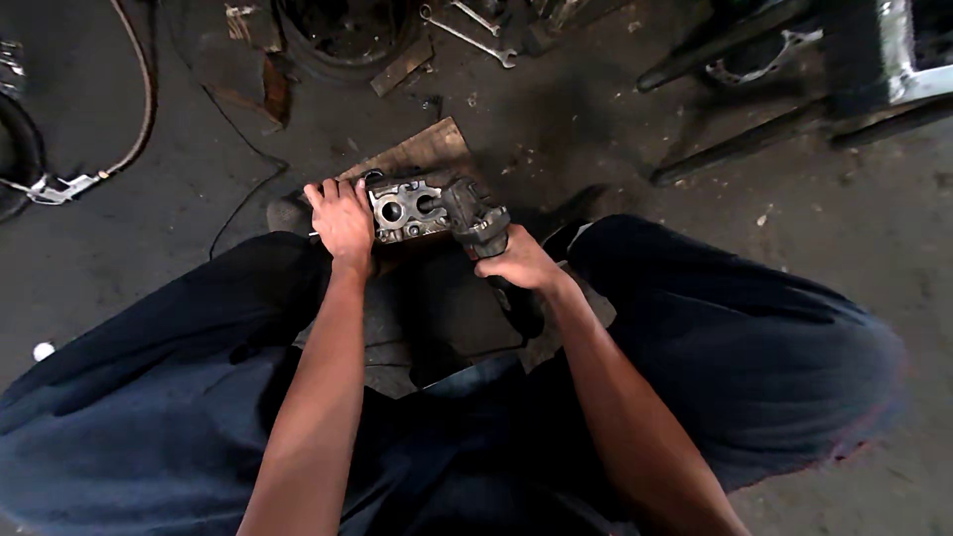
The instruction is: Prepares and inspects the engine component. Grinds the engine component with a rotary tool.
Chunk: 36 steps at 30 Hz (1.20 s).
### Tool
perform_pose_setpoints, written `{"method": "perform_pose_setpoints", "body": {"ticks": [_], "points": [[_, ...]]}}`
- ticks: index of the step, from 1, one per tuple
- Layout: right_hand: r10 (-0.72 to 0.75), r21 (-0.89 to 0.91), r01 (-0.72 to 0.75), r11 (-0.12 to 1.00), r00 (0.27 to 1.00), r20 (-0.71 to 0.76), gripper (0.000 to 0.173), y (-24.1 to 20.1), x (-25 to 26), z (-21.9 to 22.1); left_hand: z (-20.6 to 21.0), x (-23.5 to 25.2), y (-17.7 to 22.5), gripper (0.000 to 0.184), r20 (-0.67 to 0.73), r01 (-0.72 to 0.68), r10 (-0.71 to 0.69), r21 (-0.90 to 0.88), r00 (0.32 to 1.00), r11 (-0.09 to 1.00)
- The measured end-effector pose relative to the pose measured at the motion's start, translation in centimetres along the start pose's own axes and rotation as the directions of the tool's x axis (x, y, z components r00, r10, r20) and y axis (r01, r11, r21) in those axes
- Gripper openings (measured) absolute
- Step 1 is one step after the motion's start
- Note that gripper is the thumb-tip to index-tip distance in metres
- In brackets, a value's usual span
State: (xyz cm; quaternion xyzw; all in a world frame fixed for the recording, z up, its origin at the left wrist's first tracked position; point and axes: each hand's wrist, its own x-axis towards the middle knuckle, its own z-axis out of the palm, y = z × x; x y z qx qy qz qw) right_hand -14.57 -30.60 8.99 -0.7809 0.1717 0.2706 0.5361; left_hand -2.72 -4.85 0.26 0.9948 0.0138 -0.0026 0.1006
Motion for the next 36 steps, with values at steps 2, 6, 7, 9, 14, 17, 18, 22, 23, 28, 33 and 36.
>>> {"method": "perform_pose_setpoints", "body": {"ticks": [2,6,7,9,14,17,18,22,23,28,33,36], "points": [[-0.005,0.000,0.005,1.000,1.000,0.001,0.048,0.1,-0.5,-0.4,0.1,0.0,-0.1,0.054,-0.012,0.000,0.000,0.004,1.000,1.000],[0.002,-0.025,-0.002,1.000,1.000,-0.001,0.047,0.0,-0.4,0.1,0.1,-0.2,-0.1,0.055,0.008,0.009,-0.009,0.007,1.000,1.000],[0.011,-0.032,-0.011,0.999,1.000,0.000,0.048,0.1,-0.1,0.4,0.1,-0.3,-0.1,0.055,0.007,0.010,-0.010,0.011,1.000,1.000],[0.025,-0.034,-0.025,0.999,1.000,-0.010,0.052,0.6,0.6,1.1,0.1,-0.4,-0.1,0.055,0.004,0.010,-0.010,0.018,1.000,1.000],[0.022,-0.008,-0.022,1.000,1.000,-0.003,0.052,0.8,0.3,0.8,0.2,-0.4,-0.1,0.055,-0.009,0.003,-0.003,0.032,1.000,0.999],[0.024,-0.001,-0.024,1.000,1.000,-0.007,0.052,0.4,-0.7,0.0,0.2,-0.2,-0.1,0.055,-0.010,-0.001,0.001,0.026,1.000,1.000],[0.024,-0.008,-0.024,1.000,1.000,-0.015,0.053,0.4,-0.9,-0.1,0.1,-0.2,-0.1,0.055,-0.008,0.004,-0.004,0.022,1.000,1.000],[0.020,-0.040,-0.021,0.999,1.000,-0.022,0.053,0.4,-0.2,0.6,-0.1,-0.2,0.0,0.054,0.022,0.015,-0.015,-0.006,1.000,1.000],[0.014,-0.045,-0.015,0.999,1.000,-0.026,0.054,0.5,0.1,1.0,0.0,-0.2,-0.1,0.055,0.022,0.015,-0.015,-0.002,1.000,1.000],[0.039,-0.032,-0.040,0.999,0.999,-0.036,0.053,1.0,0.8,1.8,0.3,-0.3,-0.2,0.055,-0.004,0.000,0.000,0.024,1.000,1.000],[0.008,-0.004,-0.008,1.000,1.000,-0.028,0.050,0.4,-0.8,0.2,0.2,0.0,-0.2,0.054,0.003,0.007,-0.007,0.009,1.000,1.000],[-0.004,0.003,0.004,1.000,1.000,-0.030,0.048,0.1,-1.3,-0.1,0.1,0.1,-0.1,0.053,0.017,0.010,-0.010,0.003,1.000,1.000]]}}
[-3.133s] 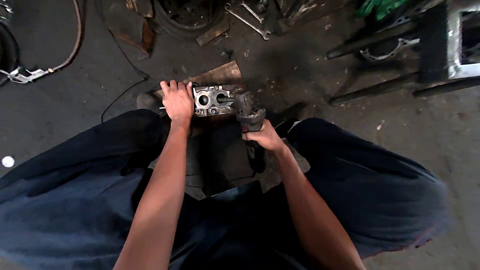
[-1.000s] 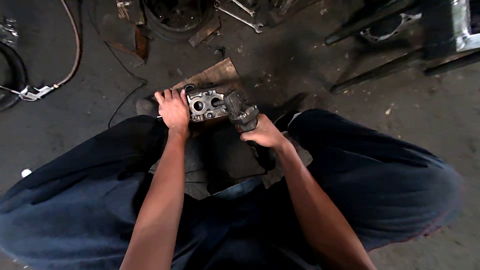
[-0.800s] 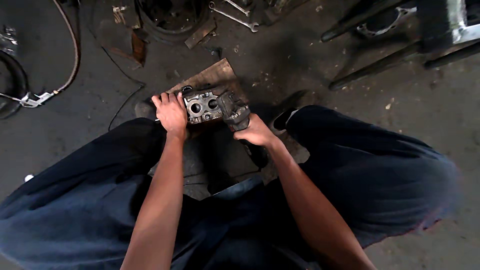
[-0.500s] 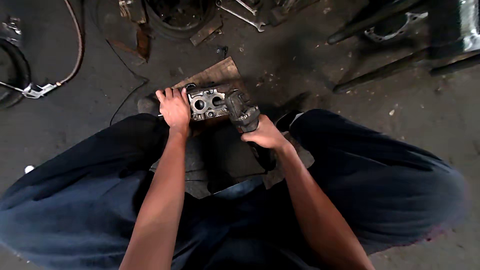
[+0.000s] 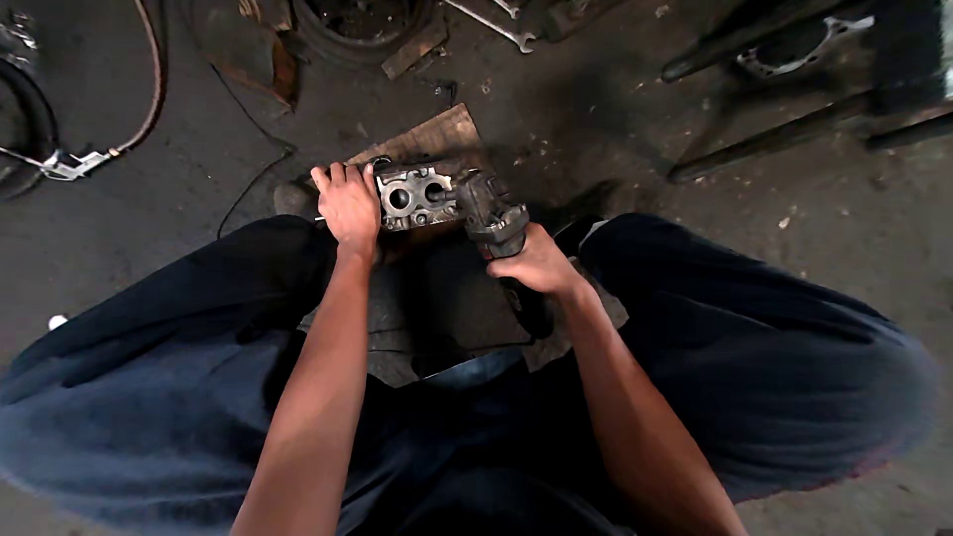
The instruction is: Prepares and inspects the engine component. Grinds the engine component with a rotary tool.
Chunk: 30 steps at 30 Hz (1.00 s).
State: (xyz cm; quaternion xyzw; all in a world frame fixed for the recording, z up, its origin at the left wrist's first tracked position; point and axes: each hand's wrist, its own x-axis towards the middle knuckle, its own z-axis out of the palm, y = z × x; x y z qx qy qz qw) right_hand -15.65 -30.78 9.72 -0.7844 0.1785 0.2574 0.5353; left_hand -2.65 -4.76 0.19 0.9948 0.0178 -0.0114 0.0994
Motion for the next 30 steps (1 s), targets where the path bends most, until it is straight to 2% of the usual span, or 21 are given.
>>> {"method": "perform_pose_setpoints", "body": {"ticks": [7,17,25,30], "points": [[0.040,-0.056,-0.041,0.998,0.999,-0.012,0.054,0.3,1.6,1.6,0.2,-0.3,-0.1,0.056,-0.025,-0.011,0.012,0.015,1.000,1.000],[-0.036,0.027,0.036,0.999,0.999,0.015,0.047,0.2,-0.1,-0.7,-0.2,0.0,0.1,0.053,0.023,0.015,-0.015,0.007,1.000,1.000],[0.032,0.000,-0.032,0.999,0.999,0.001,0.052,0.2,1.6,1.4,0.0,-0.4,-0.1,0.057,0.004,0.003,-0.003,0.020,1.000,1.000],[0.017,-0.015,-0.016,1.000,1.000,0.020,0.050,-0.5,0.4,0.0,0.0,-0.2,0.0,0.057,0.005,0.004,-0.005,0.019,1.000,1.000]]}}
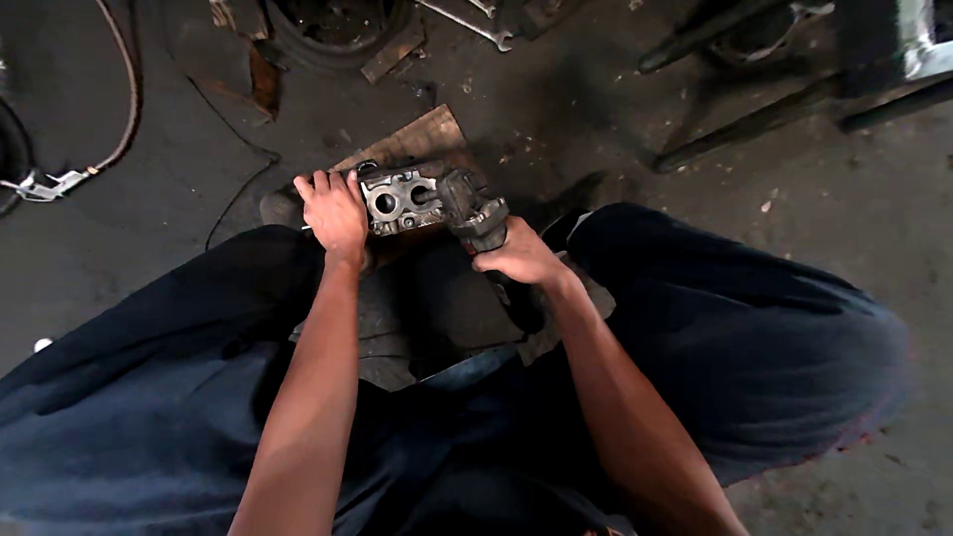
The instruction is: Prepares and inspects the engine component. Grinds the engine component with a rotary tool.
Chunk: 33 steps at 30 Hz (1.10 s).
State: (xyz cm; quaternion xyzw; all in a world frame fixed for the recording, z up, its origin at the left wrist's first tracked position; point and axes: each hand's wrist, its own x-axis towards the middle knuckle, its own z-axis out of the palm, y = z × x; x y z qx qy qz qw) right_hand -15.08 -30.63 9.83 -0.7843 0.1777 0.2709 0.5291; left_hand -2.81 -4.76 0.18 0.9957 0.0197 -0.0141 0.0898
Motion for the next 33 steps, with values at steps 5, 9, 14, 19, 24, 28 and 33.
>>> {"method": "perform_pose_setpoints", "body": {"ticks": [5,9,14,19,24,28,33], "points": [[-0.014,-0.015,0.014,1.000,1.000,-0.002,0.051,-0.6,-0.6,-0.7,0.0,0.2,-0.1,0.054,0.000,0.005,-0.005,-0.014,1.000,1.000],[0.007,-0.022,-0.007,1.000,1.000,-0.010,0.051,-0.4,0.5,0.4,-0.1,0.0,0.0,0.054,-0.011,-0.015,0.014,-0.016,1.000,1.000],[0.007,0.010,-0.007,1.000,1.000,0.005,0.049,-0.3,0.1,-0.1,-0.1,0.0,0.0,0.054,0.001,-0.004,0.004,-0.026,1.000,1.000],[0.008,0.009,-0.008,1.000,1.000,0.005,0.047,-0.8,-0.6,-0.9,-0.2,0.2,0.0,0.054,0.009,0.006,-0.005,-0.019,1.000,1.000],[0.024,-0.006,-0.024,1.000,1.000,-0.015,0.049,-0.1,0.8,0.8,0.0,0.0,0.0,0.055,-0.003,-0.002,0.002,-0.013,1.000,1.000],[0.014,0.018,-0.013,1.000,1.000,-0.024,0.052,1.2,1.8,1.8,0.1,0.0,0.0,0.057,-0.001,0.002,-0.002,-0.011,1.000,1.000],[-0.025,0.031,0.025,0.999,1.000,0.000,0.050,0.6,0.4,0.2,-0.2,0.2,0.2,0.056,0.007,0.006,-0.006,-0.022,1.000,1.000]]}}
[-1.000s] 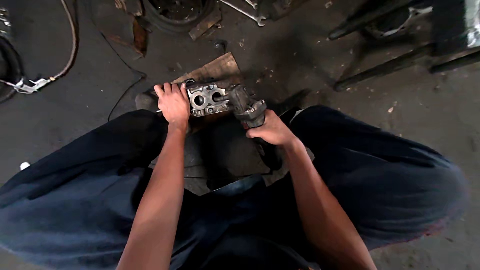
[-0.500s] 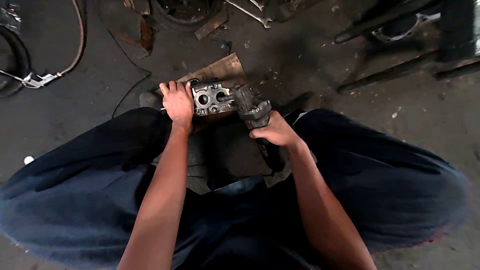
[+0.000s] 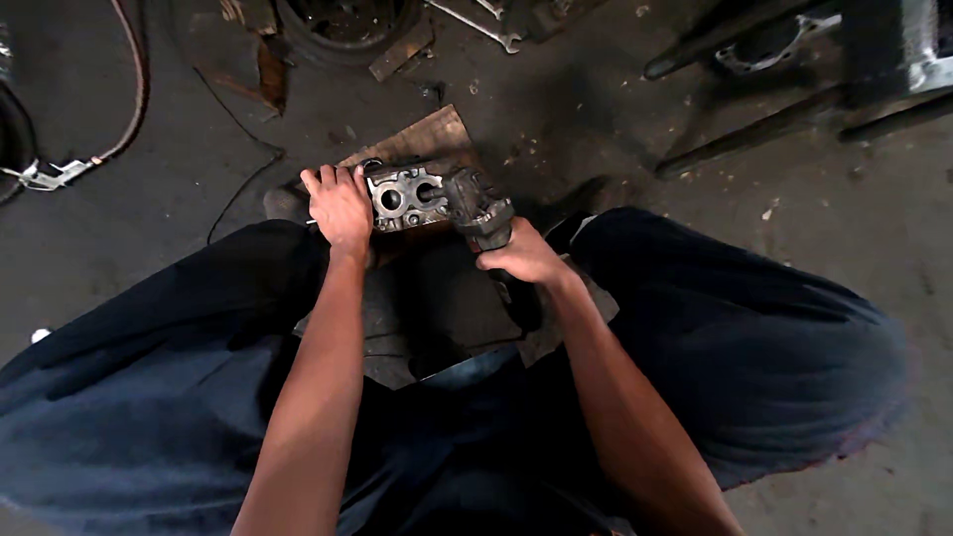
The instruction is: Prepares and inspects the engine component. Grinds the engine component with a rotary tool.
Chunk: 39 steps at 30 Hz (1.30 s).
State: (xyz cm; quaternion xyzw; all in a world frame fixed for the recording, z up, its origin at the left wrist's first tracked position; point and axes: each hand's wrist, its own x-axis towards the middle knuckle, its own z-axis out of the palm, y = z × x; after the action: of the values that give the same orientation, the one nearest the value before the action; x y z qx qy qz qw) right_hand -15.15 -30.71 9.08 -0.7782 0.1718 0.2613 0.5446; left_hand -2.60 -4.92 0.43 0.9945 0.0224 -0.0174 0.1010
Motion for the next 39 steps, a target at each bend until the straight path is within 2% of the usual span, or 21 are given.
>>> {"method": "perform_pose_setpoints", "body": {"ticks": [4,7,14,24,29,34,39], "points": [[-0.005,0.028,0.004,1.000,1.000,0.014,0.044,-0.7,-0.8,-1.4,0.1,0.3,-0.2,0.056,-0.009,-0.002,0.002,0.002,1.000,1.000],[-0.024,0.042,0.023,0.999,1.000,0.014,0.042,-0.8,-0.4,-0.9,0.2,0.1,-0.1,0.056,-0.013,-0.011,0.011,-0.002,1.000,1.000],[0.039,0.032,-0.038,0.999,0.998,-0.039,0.051,0.1,1.4,2.2,0.1,-0.4,-0.2,0.056,-0.004,-0.022,0.022,-0.014,1.000,1.000],[0.020,0.035,-0.020,0.999,1.000,-0.004,0.047,-0.8,-0.6,-0.7,0.1,0.5,-0.2,0.054,-0.001,-0.003,0.003,-0.004,1.000,1.000],[0.020,0.011,-0.020,1.000,1.000,-0.023,0.044,-0.9,0.4,0.9,0.2,0.3,-0.1,0.056,-0.010,-0.011,0.011,-0.005,1.000,1.000],[0.054,0.009,-0.053,0.999,0.998,-0.044,0.054,0.1,1.5,2.8,0.1,0.1,-0.1,0.056,0.009,-0.008,0.008,-0.005,1.000,1.000],[0.032,0.044,-0.031,0.999,0.999,-0.027,0.052,0.5,0.8,1.7,0.1,0.5,-0.1,0.056,0.008,-0.001,0.001,-0.007,1.000,1.000]]}}
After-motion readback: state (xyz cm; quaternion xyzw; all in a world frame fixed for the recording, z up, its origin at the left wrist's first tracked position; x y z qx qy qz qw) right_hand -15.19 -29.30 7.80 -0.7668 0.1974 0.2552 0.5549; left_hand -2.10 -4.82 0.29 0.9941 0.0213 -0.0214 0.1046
